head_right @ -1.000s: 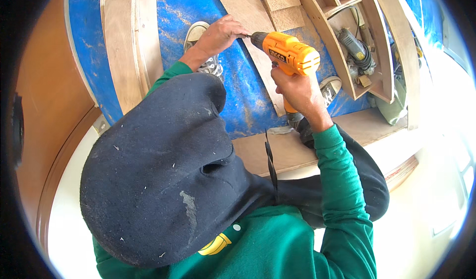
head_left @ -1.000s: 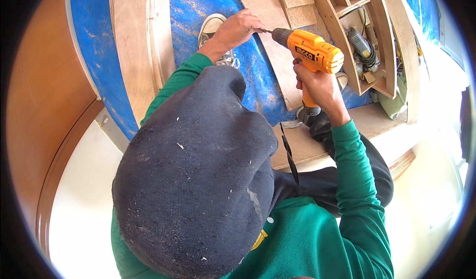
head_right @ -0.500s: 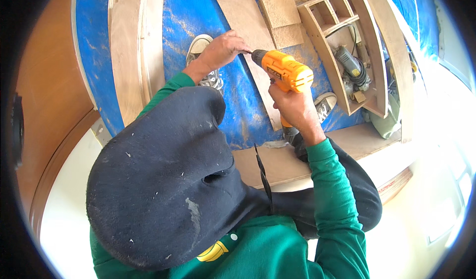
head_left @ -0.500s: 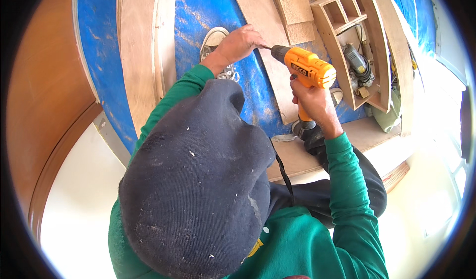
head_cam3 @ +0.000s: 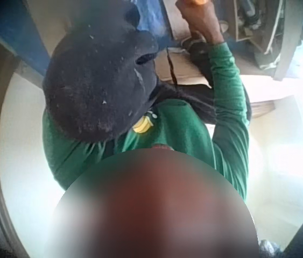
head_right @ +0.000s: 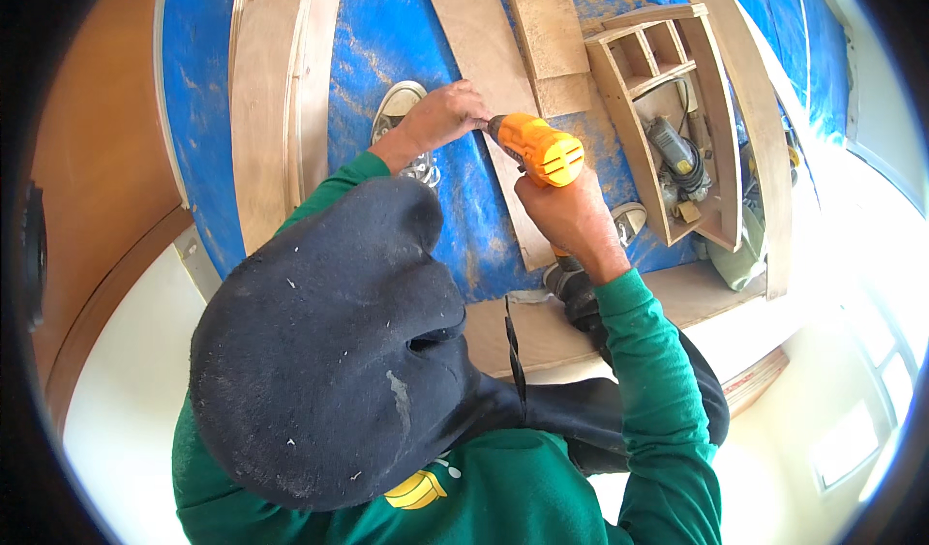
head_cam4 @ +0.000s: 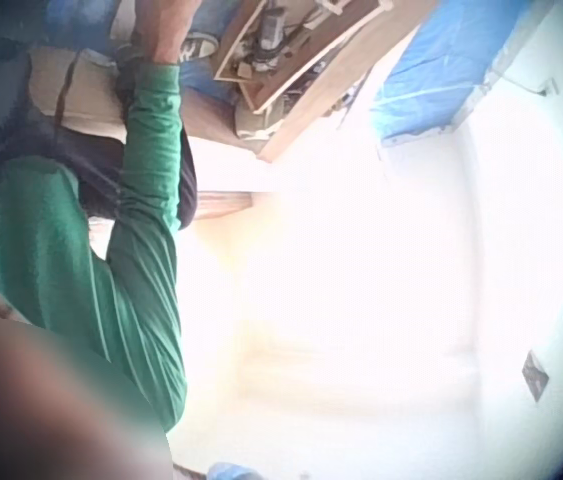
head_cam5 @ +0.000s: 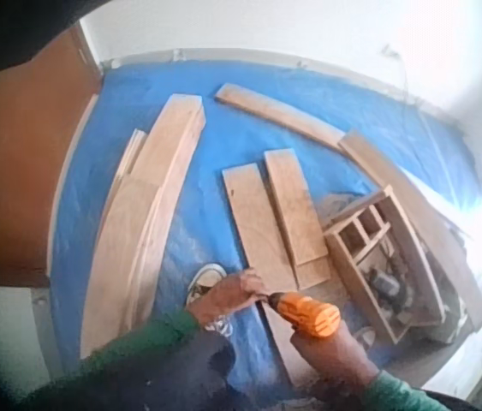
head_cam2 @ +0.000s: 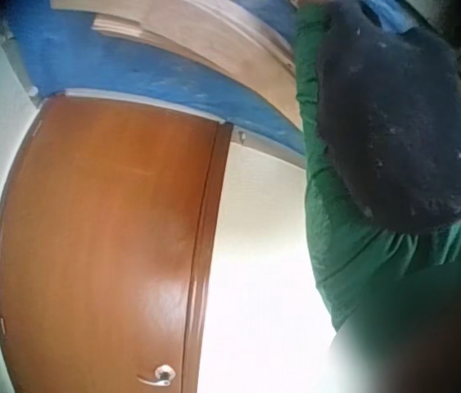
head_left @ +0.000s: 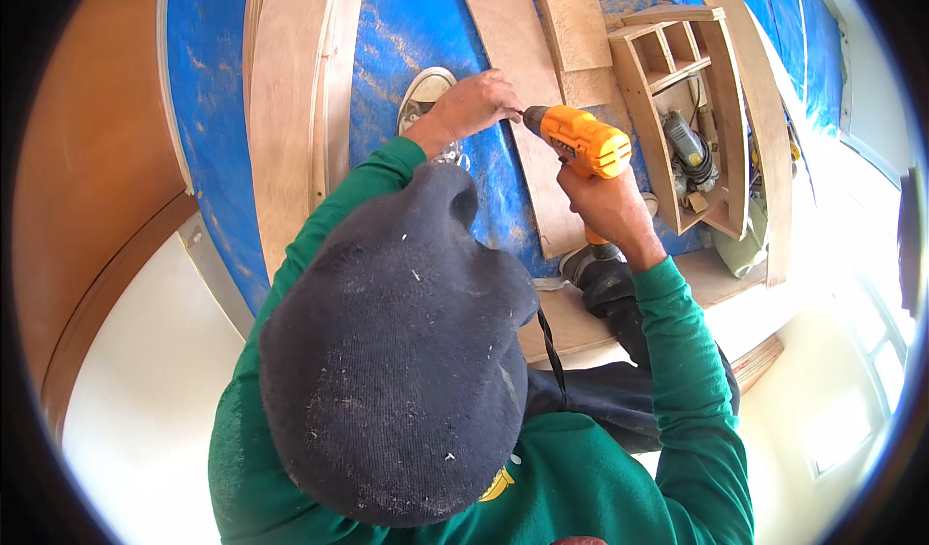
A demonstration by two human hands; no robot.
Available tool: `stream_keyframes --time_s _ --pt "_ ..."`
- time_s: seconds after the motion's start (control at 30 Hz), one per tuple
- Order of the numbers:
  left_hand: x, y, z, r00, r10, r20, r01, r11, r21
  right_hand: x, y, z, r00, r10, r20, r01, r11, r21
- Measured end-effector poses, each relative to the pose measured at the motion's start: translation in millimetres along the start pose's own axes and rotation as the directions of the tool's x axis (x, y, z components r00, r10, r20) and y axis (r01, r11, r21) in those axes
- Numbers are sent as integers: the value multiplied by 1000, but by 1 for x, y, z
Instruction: The person assembles wooden furniture pieces on a blue tarp-covered floor. They use a cordless drill to drive screws into wooden planks and a wooden frame, repeatedly picking up pieces, aligning them, and fastening them together.
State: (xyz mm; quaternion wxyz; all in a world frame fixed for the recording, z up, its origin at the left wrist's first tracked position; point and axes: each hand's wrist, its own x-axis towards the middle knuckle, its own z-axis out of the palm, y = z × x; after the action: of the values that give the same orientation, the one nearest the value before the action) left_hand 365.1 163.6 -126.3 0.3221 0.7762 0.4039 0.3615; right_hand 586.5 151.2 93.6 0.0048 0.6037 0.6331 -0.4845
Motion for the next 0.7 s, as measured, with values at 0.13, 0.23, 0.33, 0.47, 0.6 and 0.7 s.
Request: stream_keyframes --time_s 0.13,0.23,0.33,0.47,0.6,0.7 --pt "-3 -4 6 1000 -21 -11 21 999 -29 -1 2 1 1000 25 12 -24 999 -47" --pt "-2 -7 8 997 -75 33 76 996 -38 -1 1 -1 999 39 16 -39 999 -31" --pt "-1 -7 7 999 -27 19 27 1000 9 1 -2 -1 1000 18 7 -18 999 -39" --pt "-2 -6 7 997 -71 -4 71 997 -37 5 -5 0 1000 21 6 -21 1000 -9" --pt "-1 -8 6 1000 -13 -1 13 1000 -13 5 -6 3 999 43 -9 -44 996 -79" --pt "-3 -9 9 1000 -17 10 17 1000 -20 3 -10 2 997 74 3 -74 992 -107"
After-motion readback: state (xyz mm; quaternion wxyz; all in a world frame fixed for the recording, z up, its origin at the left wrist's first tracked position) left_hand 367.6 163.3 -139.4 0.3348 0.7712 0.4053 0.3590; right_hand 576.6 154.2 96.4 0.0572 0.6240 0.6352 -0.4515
